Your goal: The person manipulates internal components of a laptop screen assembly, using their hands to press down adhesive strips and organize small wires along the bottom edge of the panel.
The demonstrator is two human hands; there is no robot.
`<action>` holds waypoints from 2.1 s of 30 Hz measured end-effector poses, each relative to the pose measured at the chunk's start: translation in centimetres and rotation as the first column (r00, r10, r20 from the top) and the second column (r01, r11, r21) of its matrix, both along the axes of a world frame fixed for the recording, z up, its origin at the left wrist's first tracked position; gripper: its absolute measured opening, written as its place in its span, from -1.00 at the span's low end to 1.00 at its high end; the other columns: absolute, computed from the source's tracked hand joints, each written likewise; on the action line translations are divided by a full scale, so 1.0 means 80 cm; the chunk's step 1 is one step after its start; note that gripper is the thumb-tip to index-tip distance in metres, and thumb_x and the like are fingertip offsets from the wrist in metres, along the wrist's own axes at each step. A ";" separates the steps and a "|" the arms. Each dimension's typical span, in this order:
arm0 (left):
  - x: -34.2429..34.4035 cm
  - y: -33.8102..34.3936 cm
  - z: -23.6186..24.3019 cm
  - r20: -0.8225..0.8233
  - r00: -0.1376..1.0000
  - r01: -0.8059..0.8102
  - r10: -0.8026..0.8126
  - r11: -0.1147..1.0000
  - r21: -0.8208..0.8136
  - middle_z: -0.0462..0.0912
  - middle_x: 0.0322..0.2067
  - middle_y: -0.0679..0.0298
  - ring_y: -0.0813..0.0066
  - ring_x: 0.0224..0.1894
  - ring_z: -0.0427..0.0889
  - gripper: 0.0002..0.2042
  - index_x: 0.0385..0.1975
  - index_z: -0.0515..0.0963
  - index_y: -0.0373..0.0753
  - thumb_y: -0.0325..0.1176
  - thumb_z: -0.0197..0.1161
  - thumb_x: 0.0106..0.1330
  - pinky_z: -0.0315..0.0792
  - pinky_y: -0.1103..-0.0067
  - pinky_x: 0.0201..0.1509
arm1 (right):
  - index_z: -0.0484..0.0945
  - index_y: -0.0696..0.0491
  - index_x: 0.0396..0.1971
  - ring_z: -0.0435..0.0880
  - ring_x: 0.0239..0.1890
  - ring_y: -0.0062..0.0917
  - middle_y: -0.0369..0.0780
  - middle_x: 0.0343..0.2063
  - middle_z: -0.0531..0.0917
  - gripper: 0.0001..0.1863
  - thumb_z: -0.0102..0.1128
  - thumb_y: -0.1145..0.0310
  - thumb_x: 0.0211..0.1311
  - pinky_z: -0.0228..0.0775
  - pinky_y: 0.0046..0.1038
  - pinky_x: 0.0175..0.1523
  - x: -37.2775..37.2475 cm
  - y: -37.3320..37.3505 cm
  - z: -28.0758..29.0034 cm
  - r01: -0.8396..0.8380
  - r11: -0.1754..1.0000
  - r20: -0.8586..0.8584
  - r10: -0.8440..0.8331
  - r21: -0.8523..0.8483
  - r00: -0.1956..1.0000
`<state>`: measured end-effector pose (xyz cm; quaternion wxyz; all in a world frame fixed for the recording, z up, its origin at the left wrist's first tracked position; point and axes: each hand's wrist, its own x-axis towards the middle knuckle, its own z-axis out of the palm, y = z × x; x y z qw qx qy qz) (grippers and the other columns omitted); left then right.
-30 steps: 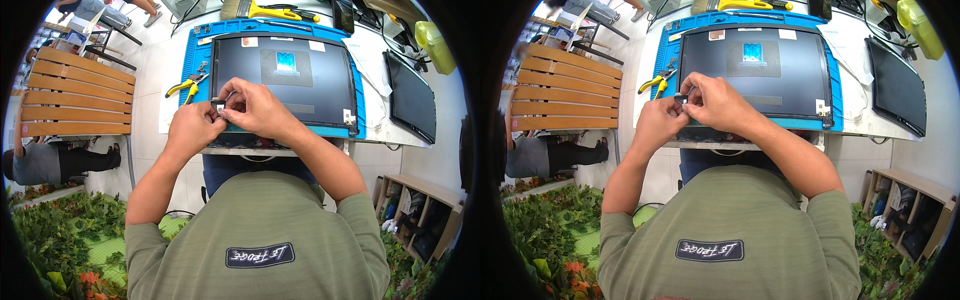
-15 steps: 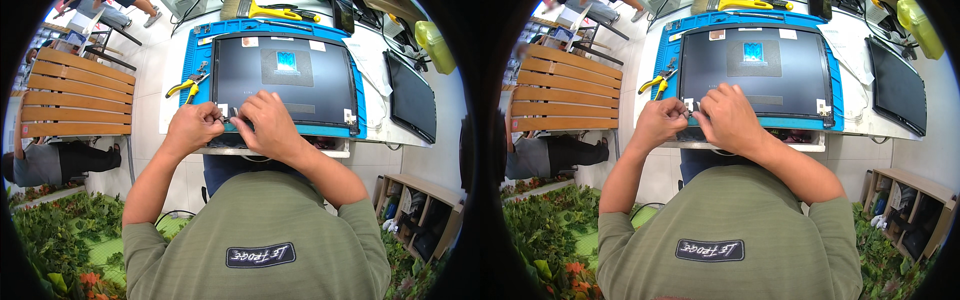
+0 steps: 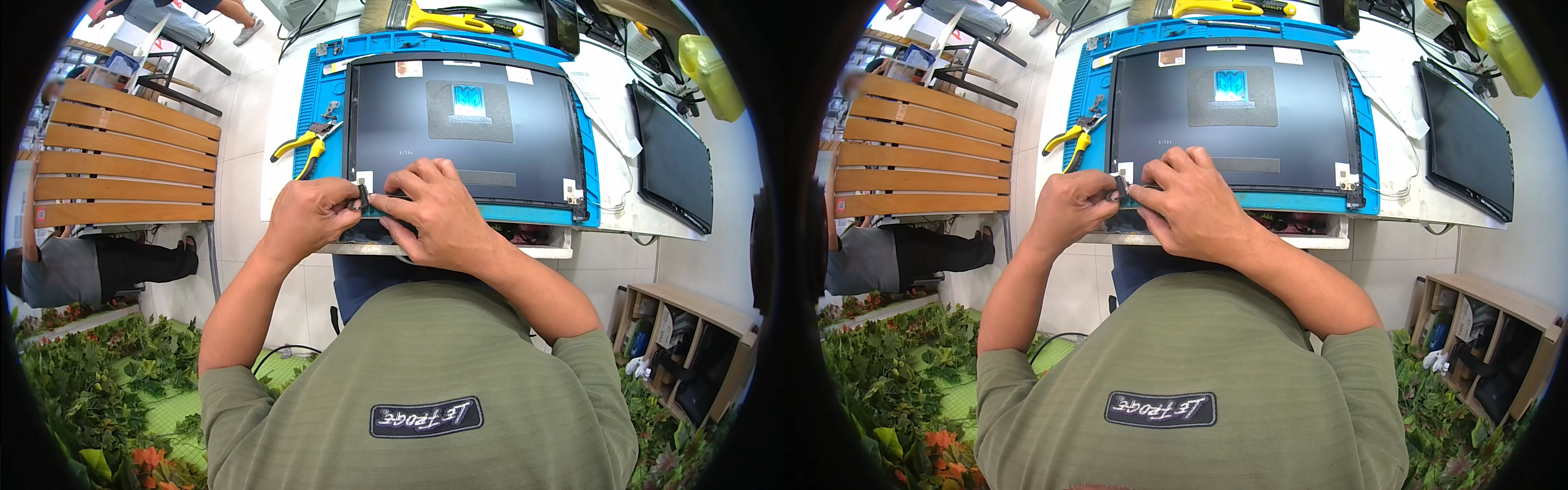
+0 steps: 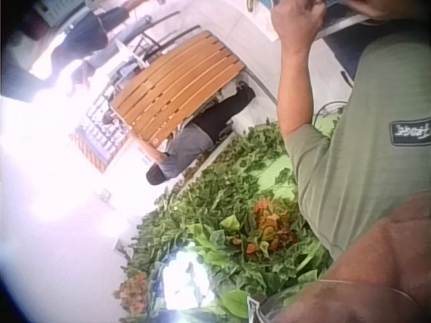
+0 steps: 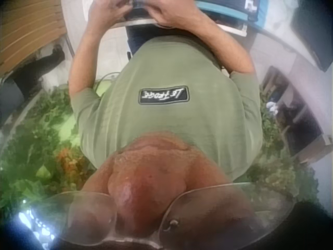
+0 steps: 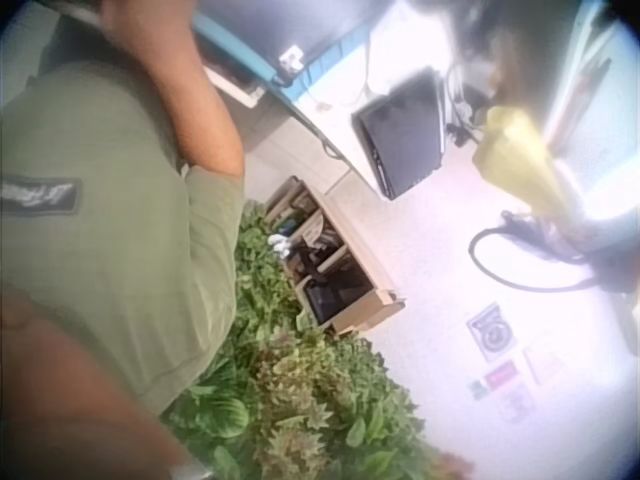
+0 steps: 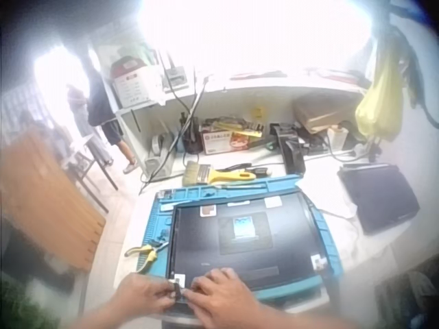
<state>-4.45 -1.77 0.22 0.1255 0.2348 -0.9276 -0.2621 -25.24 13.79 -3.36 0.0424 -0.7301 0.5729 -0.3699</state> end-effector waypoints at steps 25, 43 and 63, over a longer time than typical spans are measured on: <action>-0.020 -0.022 0.024 0.283 0.947 -0.250 0.153 0.905 0.344 0.53 -0.66 0.34 0.58 -0.58 0.41 -0.77 -0.29 0.83 -0.38 -0.29 0.51 0.31 0.38 0.49 -0.43 | 0.83 0.08 0.15 0.58 0.11 -0.29 -0.22 -0.02 0.67 -0.57 0.55 0.25 0.33 0.36 -0.12 0.37 0.009 0.002 -0.014 0.026 0.999 -0.181 -0.033 -0.041 0.983; -0.038 -0.014 0.026 0.378 0.912 -0.274 0.158 0.921 0.278 0.72 -0.57 0.16 0.35 -0.51 0.65 -0.70 -0.37 0.79 -0.37 -0.18 0.56 0.26 0.55 0.40 -0.33 | 0.83 0.11 0.10 0.58 0.05 -0.31 -0.22 -0.06 0.66 -0.65 0.43 0.33 0.37 0.36 -0.17 0.29 0.010 0.000 -0.017 0.031 0.995 -0.205 -0.050 -0.095 0.978; -0.008 -0.016 0.006 0.130 0.990 -0.072 0.051 0.984 0.161 0.60 -0.57 0.23 0.40 -0.51 0.50 -0.84 -0.20 0.80 -0.30 -0.40 0.58 0.29 0.42 0.42 -0.36 | 0.83 0.07 0.03 0.66 0.09 -0.29 -0.26 -0.04 0.76 -0.69 0.55 0.39 0.31 0.40 -0.15 0.26 0.000 0.001 -0.013 0.004 0.999 0.036 -0.002 -0.041 0.999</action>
